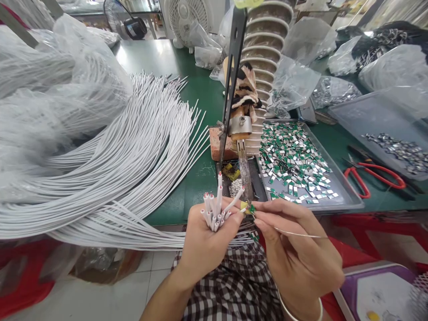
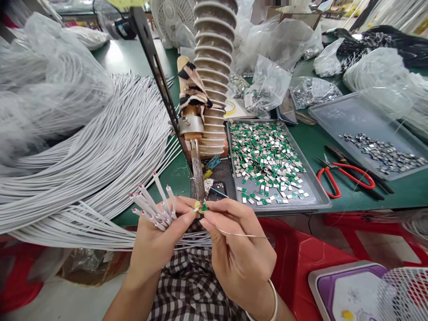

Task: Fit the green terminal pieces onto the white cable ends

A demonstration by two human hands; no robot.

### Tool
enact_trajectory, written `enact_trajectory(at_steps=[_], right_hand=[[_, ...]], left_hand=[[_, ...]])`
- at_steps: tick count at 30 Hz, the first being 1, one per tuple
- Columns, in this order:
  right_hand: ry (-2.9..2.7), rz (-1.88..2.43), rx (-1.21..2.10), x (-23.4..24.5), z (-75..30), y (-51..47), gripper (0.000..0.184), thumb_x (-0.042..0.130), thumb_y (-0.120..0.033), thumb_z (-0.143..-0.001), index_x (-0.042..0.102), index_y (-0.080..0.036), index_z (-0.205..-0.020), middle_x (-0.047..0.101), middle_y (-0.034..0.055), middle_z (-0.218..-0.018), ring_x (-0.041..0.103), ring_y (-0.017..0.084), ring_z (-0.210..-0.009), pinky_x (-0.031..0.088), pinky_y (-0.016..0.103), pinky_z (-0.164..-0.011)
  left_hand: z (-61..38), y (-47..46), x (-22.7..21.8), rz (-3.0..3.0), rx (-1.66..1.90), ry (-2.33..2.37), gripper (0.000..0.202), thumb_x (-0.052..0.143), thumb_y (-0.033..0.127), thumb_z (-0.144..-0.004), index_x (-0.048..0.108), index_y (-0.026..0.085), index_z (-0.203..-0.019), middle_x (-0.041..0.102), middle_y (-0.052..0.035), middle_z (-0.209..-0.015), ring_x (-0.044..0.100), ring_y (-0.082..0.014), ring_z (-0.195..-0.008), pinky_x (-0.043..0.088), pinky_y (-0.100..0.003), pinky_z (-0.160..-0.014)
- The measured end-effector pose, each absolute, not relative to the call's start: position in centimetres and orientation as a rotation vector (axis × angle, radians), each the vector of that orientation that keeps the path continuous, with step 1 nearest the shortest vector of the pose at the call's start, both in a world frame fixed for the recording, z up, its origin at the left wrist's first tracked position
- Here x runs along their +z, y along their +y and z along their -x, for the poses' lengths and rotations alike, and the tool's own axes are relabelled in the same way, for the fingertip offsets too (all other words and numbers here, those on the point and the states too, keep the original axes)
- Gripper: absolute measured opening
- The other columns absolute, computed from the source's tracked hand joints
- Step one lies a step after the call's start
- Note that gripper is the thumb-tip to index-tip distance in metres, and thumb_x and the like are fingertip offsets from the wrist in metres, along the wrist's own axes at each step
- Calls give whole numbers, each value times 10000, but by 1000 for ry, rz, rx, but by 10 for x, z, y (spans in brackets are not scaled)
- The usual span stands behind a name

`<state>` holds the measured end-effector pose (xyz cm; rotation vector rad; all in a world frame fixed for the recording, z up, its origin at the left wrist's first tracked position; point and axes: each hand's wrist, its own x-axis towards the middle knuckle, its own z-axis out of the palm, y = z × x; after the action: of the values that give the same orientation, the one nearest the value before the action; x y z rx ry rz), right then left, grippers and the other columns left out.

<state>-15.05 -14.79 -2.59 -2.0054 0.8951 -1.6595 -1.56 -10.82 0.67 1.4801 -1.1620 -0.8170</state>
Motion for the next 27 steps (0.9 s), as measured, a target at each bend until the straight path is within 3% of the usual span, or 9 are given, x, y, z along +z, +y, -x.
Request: enact_trajectory(at_steps=[3,6,10,15,17,19,22,27], right_hand=[[798,1854,-1552,-31,154,-147,233,587,3,-807,641,-148,-977,639,50,-1027,638,85,-997,553,226,-874],[794,1739,-1425,-37,155,-150,185,484,-46,-887,617,-165,-937,617,19,-893,612,51,-878,511,188,-775],[984,1865,-1300,-41,155,-153,103,559,-69,-867,602,-161,-849,591,-35,-733,533,0,-676,428,125,-649],[1023,1949,-1335,-40,154,-152,109,584,-54,-839,598,-143,-778,594,-29,-709,517,7,-655,419,131,-638],[1043,1950,-1346,-39,153,-152,110,577,-67,-850,607,-140,-775,605,-24,-713,536,6,-661,427,127,-637],[1050,1971,-1373,-40,153,-152,94,586,-65,-846,626,-135,-796,625,-17,-733,563,5,-688,451,115,-669],[973,2019,-1409,-42,154,-150,106,578,-48,-840,647,-127,-847,676,2,-821,620,21,-782,500,117,-766],[1116,1866,-1484,-49,154,-143,313,528,-30,-873,634,-172,-1130,715,-9,-916,682,22,-785,547,94,-771]], left_hand=[[16,-108,3,-1502,-788,-1173,179,573,141,-858,645,123,-696,714,1,-849,660,-49,-796,510,-108,-750],[15,-107,0,-1543,-738,-1240,179,576,149,-866,633,124,-698,696,6,-849,627,-29,-764,480,-103,-731],[12,-106,-3,-1586,-769,-1397,154,582,214,-890,634,135,-768,642,-16,-883,592,-52,-866,456,-123,-768],[9,-107,-3,-1658,-955,-1418,255,521,313,-934,606,127,-783,570,-25,-818,530,-62,-765,422,-177,-722],[10,-107,-2,-1655,-913,-1457,271,525,309,-930,591,122,-746,558,-32,-819,526,-71,-804,415,-177,-742],[11,-107,-1,-1656,-901,-1486,268,519,313,-930,585,122,-753,568,-37,-835,526,-79,-821,415,-180,-750],[12,-108,0,-1679,-1030,-1409,279,509,307,-922,549,117,-720,569,-34,-764,489,-75,-704,395,-197,-671],[12,-111,2,-1636,-1007,-1252,263,553,268,-865,541,106,-658,564,-38,-747,515,-80,-720,393,-185,-652]])
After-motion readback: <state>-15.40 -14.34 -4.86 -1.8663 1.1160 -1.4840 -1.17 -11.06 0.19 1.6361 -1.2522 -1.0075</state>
